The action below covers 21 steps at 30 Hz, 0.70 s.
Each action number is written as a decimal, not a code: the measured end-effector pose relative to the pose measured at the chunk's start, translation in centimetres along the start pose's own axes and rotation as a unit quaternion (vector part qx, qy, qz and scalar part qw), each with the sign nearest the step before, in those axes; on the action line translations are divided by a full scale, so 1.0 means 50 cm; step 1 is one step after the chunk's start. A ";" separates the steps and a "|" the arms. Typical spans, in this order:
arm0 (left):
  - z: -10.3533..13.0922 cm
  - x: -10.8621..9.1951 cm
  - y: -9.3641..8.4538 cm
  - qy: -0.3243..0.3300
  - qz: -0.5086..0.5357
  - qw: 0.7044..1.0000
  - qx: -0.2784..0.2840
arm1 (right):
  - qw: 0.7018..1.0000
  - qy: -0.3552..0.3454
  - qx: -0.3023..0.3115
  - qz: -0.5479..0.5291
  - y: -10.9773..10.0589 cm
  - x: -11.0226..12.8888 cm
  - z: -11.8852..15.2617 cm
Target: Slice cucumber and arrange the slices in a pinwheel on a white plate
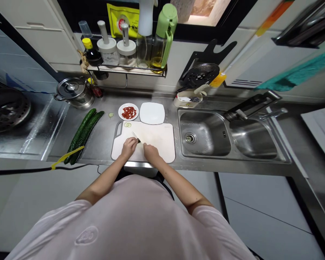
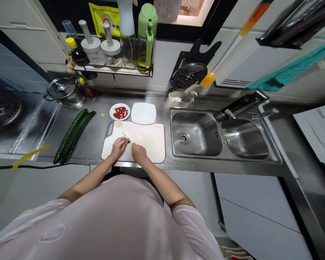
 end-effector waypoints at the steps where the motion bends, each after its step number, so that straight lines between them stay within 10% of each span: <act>1: 0.000 0.001 0.000 -0.001 0.001 1.000 -0.001 | 1.000 0.000 0.001 0.000 0.002 -0.004 0.003; 21: -0.001 0.000 0.001 -0.003 -0.001 1.000 0.009 | 1.000 -0.011 -0.007 -0.005 0.001 0.001 -0.013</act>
Point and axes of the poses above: each hand's wrist, its own z-axis away from the middle knuckle, its own y-axis out of the palm, x = y × z, the point moved 9 cm from there along -z, towards the middle knuckle, and after that the axes turned 9 degrees about -x, right-handed, at the moved point
